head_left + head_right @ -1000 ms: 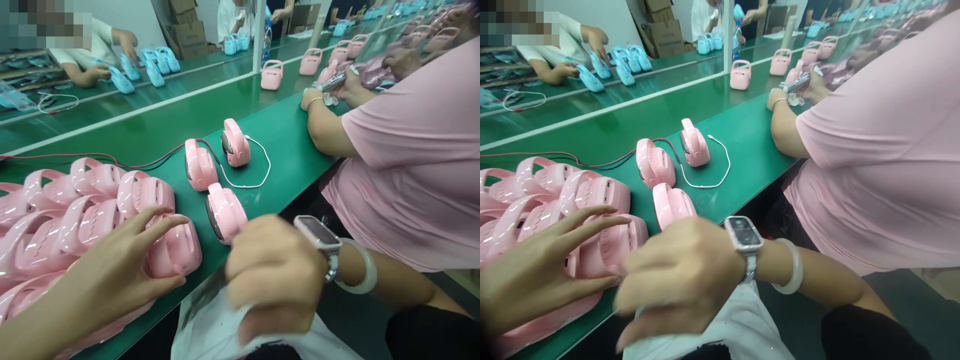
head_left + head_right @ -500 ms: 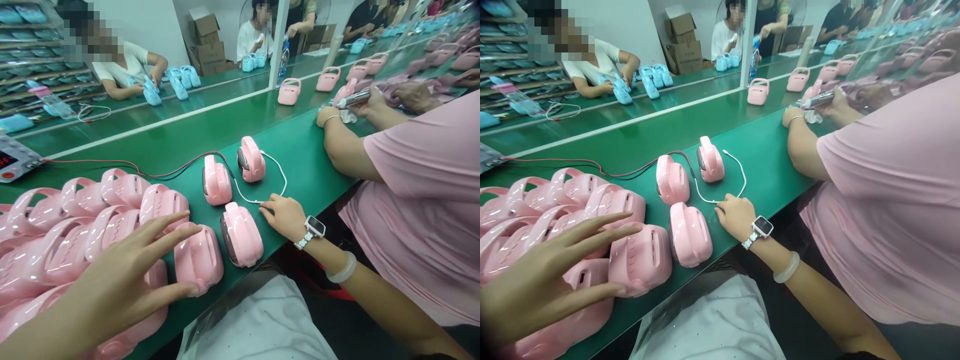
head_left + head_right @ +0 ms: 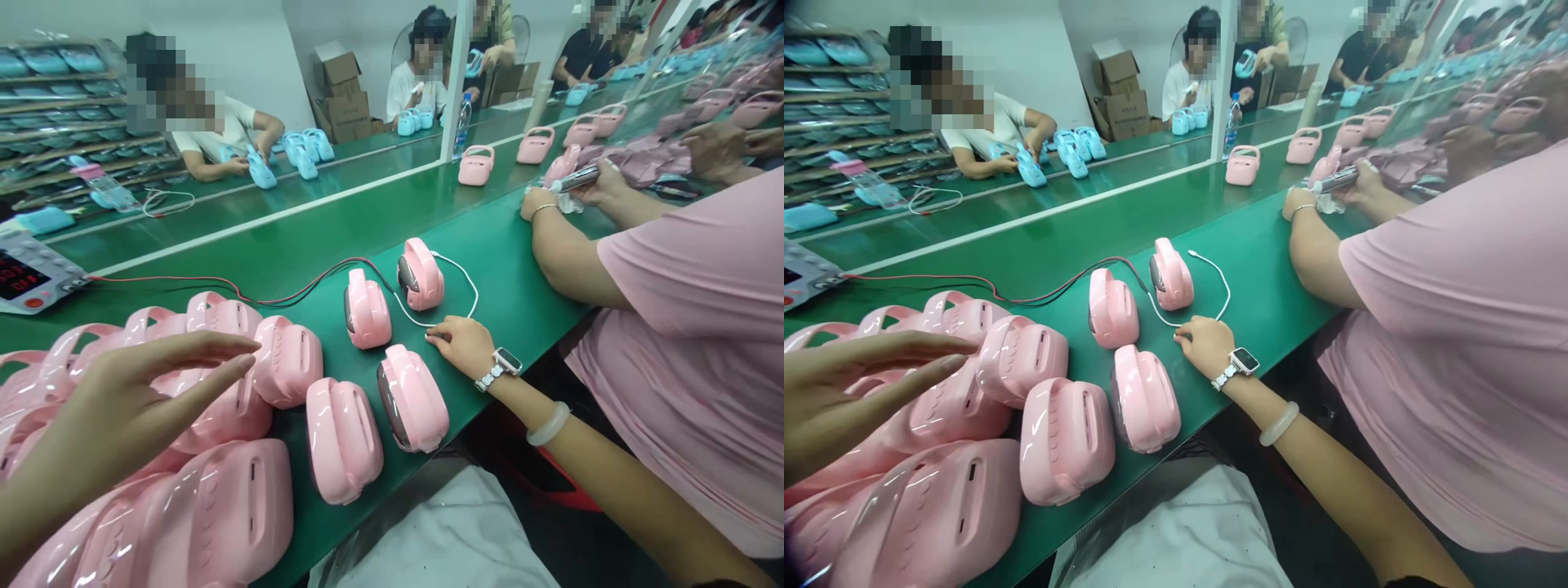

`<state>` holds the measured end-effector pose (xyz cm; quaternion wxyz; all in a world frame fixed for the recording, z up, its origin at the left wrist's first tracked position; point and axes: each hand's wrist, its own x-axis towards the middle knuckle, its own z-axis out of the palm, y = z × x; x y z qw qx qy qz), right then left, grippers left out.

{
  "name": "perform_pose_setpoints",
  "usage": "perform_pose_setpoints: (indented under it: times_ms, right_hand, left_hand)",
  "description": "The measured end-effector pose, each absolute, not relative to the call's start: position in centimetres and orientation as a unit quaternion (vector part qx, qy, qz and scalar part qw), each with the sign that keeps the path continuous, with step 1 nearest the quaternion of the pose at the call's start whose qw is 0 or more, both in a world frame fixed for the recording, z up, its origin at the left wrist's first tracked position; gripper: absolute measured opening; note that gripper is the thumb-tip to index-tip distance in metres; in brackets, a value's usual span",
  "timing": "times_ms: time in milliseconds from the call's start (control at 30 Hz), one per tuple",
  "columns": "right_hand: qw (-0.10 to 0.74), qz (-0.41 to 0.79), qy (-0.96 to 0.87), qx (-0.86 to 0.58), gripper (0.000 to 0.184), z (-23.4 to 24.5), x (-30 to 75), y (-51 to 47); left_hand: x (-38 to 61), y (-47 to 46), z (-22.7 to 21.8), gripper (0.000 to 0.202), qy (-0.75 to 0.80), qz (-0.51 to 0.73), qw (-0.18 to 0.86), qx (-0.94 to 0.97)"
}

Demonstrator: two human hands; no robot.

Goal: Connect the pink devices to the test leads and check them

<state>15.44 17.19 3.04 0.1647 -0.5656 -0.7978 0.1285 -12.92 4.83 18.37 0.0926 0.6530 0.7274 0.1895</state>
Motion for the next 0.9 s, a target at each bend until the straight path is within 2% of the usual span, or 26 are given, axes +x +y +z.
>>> perform_pose_setpoints:
  times_ms: [133, 233, 333, 400, 533, 700, 767, 900]
  right_hand:
    - [0.2, 0.172, -0.781, -0.566, 0.009, 2.2, 15.7, 18.0]
    - [0.24, 0.197, -0.772, -0.554, 0.004, 3.1, 15.8, 18.3]
    - [0.338, 0.324, -0.73, -0.498, 0.012, 6.8, 15.2, 17.8]
    - [0.36, 0.438, -0.7, -0.435, 0.017, 10.0, 13.8, 17.2]
    - [0.26, 0.524, -0.724, -0.366, 0.003, 14.1, 8.4, 16.6]
    - [0.107, 0.51, -0.765, -0.378, 0.012, 13.8, 1.5, 17.3]
    - [0.092, 0.494, -0.774, -0.386, 0.015, 13.5, 0.1, 17.3]
    - [0.121, 0.493, -0.77, -0.386, 0.012, 12.7, -0.7, 16.8]
  left_hand:
    - [-13.8, 6.7, 18.0, 0.045, 0.747, 0.201, 0.174, 0.609]
    - [-14.7, 8.5, 17.0, 0.064, 0.748, 0.195, 0.278, 0.571]
    - [-14.8, 9.9, 16.4, 0.089, 0.761, 0.166, 0.362, 0.513]
    - [-14.6, 10.4, 16.4, 0.091, 0.761, 0.147, 0.377, 0.507]
    - [-14.6, 10.5, 16.1, 0.081, 0.743, 0.127, 0.366, 0.545]
    - [-15.0, 10.2, 15.4, 0.082, 0.726, 0.124, 0.359, 0.573]
    - [-14.9, 10.1, 15.2, 0.083, 0.726, 0.121, 0.347, 0.581]
    - [-14.8, 9.8, 15.3, 0.081, 0.724, 0.125, 0.327, 0.594]
